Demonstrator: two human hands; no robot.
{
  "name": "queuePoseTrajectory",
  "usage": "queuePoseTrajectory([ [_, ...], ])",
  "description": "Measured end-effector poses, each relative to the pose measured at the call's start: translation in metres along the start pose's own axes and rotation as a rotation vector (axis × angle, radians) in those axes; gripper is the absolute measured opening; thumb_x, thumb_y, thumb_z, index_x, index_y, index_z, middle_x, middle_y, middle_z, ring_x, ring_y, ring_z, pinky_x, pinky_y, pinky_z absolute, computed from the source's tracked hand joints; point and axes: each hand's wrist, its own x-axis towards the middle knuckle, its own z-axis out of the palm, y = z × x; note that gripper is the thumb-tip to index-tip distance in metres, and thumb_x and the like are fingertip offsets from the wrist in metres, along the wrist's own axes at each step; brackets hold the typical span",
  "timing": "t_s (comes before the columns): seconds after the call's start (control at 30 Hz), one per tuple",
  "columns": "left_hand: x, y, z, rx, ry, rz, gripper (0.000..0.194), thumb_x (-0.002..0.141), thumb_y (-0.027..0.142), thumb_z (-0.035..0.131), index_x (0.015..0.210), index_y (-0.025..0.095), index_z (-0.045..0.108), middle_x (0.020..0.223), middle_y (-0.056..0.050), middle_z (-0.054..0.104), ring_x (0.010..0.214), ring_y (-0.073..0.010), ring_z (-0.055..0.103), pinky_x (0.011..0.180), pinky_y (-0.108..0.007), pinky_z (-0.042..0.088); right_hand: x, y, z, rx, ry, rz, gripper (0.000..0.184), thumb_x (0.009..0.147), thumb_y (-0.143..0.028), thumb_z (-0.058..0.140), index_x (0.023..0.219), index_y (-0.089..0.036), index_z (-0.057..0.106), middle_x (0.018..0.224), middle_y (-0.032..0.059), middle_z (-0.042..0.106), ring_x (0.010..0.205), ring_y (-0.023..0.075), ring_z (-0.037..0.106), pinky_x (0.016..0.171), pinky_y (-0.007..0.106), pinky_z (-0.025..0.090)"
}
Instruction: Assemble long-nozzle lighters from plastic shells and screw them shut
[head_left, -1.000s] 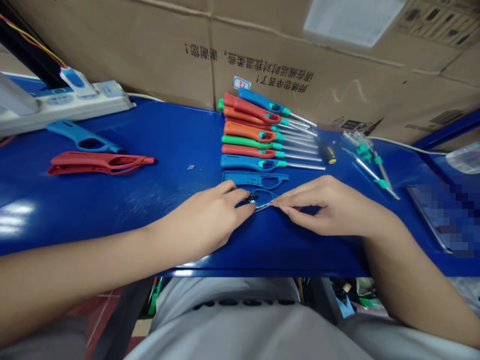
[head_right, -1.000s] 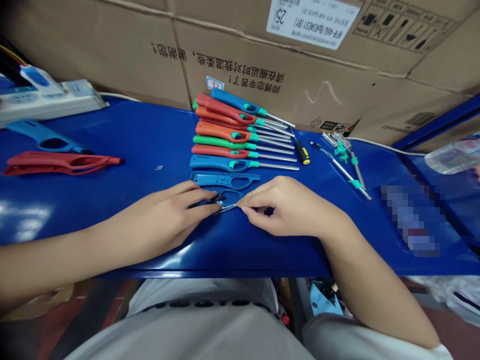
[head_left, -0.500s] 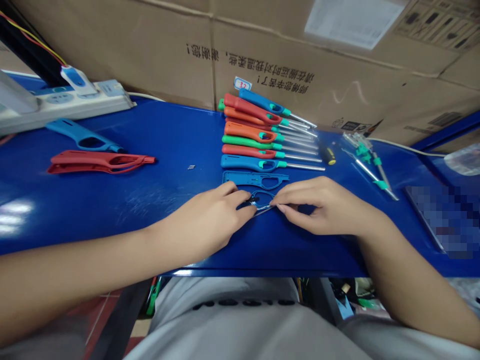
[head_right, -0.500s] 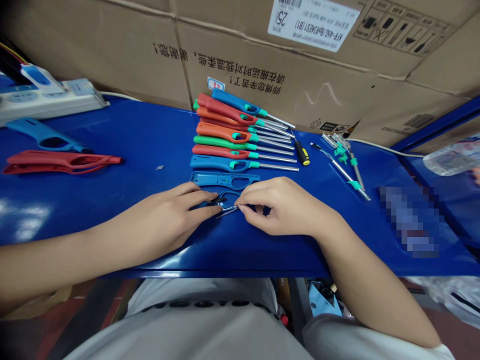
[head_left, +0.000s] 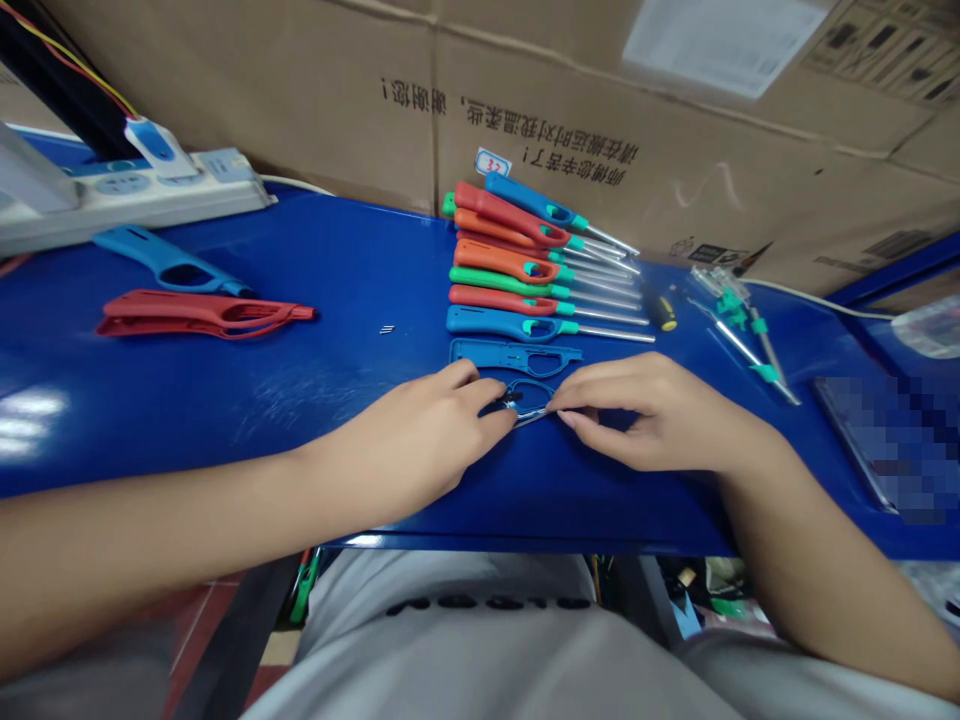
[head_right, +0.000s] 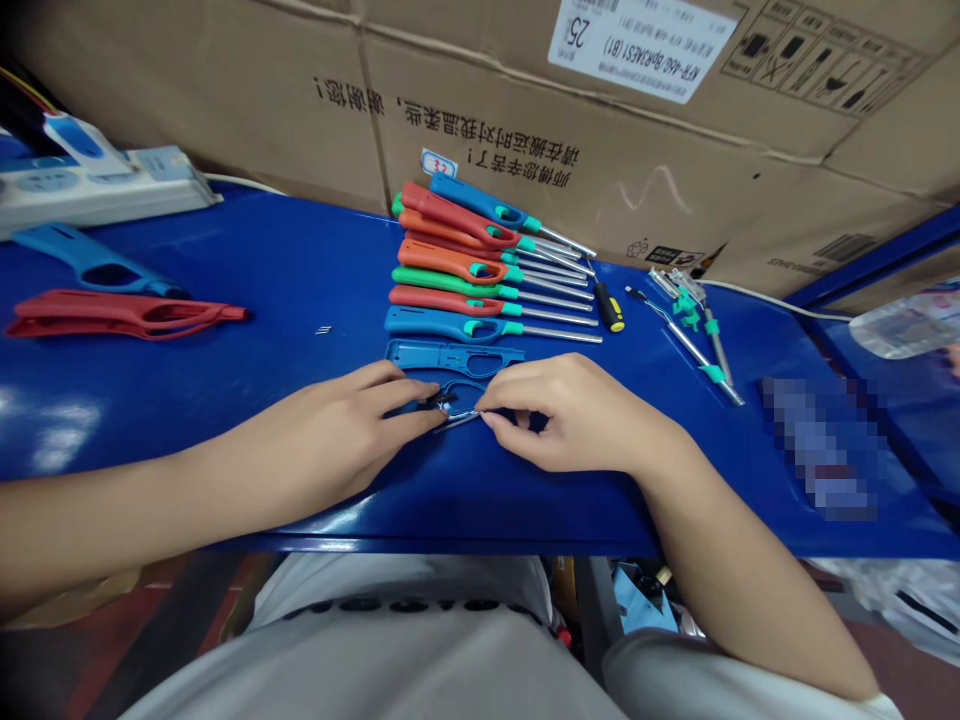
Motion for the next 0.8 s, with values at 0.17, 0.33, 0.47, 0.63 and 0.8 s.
queuePoseTrajectory([
  [0.17, 0.0014, 0.0010, -0.0042, 0.033, -0.076, -0.009, 0.038, 0.090, 0.007, 0.056, 0.127, 0.015, 0.064, 0.127, -0.014, 0.065, 0.114, -0.0322, 0.057, 0.092, -0.044, 0.054, -0.0006, 0.0012, 0.0010, -0.007, 0.013, -0.012, 0.017, 0.094, -0.018, 0.058, 0.102, -0.018, 0.072, 0.099, 0.0073, 0.075, 0.080, 0.0165, 0.070, 0.074, 0.029, 0.055],
  [0.33, 0.0001, 0.0007, -0.0040, 0.052, -0.073, 0.003, 0.040, 0.090, 0.006, 0.056, 0.128, 0.015, 0.064, 0.127, -0.014, 0.065, 0.113, -0.0321, 0.058, 0.091, -0.043, 0.054, -0.0001, 0.0015, 0.0017, -0.011, 0.017, -0.018, 0.017, 0.094, -0.018, 0.058, 0.103, -0.018, 0.072, 0.101, 0.0081, 0.075, 0.087, 0.0181, 0.070, 0.079, 0.030, 0.054],
  [0.47, -0.0001, 0.0003, -0.0021, 0.050, -0.066, 0.006, 0.039, 0.091, 0.007, 0.056, 0.129, 0.015, 0.063, 0.128, -0.014, 0.064, 0.113, -0.0317, 0.057, 0.091, -0.043, 0.053, 0.0008, 0.0016, 0.0019, -0.006, 0.012, -0.019, 0.015, 0.095, -0.018, 0.057, 0.099, -0.018, 0.071, 0.100, 0.0076, 0.074, 0.088, 0.0177, 0.070, 0.079, 0.030, 0.053],
  [0.63, 0.0011, 0.0002, -0.0028, 0.033, -0.065, 0.003, 0.039, 0.091, 0.007, 0.056, 0.128, 0.015, 0.064, 0.126, -0.015, 0.065, 0.113, -0.0318, 0.058, 0.092, -0.043, 0.053, 0.0008, 0.0016, 0.0021, -0.002, 0.021, -0.035, 0.014, 0.095, -0.016, 0.057, 0.100, -0.017, 0.071, 0.100, 0.0070, 0.074, 0.088, 0.0164, 0.069, 0.079, 0.028, 0.053],
  [0.8, -0.0001, 0.0001, -0.0010, -0.008, -0.028, -0.010, 0.037, 0.091, 0.008, 0.055, 0.126, 0.016, 0.066, 0.125, -0.013, 0.066, 0.112, -0.0304, 0.058, 0.094, -0.043, 0.053, 0.0007, 0.0010, 0.0035, -0.012, 0.037, -0.060, 0.013, 0.095, -0.017, 0.058, 0.100, -0.018, 0.070, 0.100, 0.0066, 0.073, 0.088, 0.0163, 0.069, 0.079, 0.028, 0.053],
])
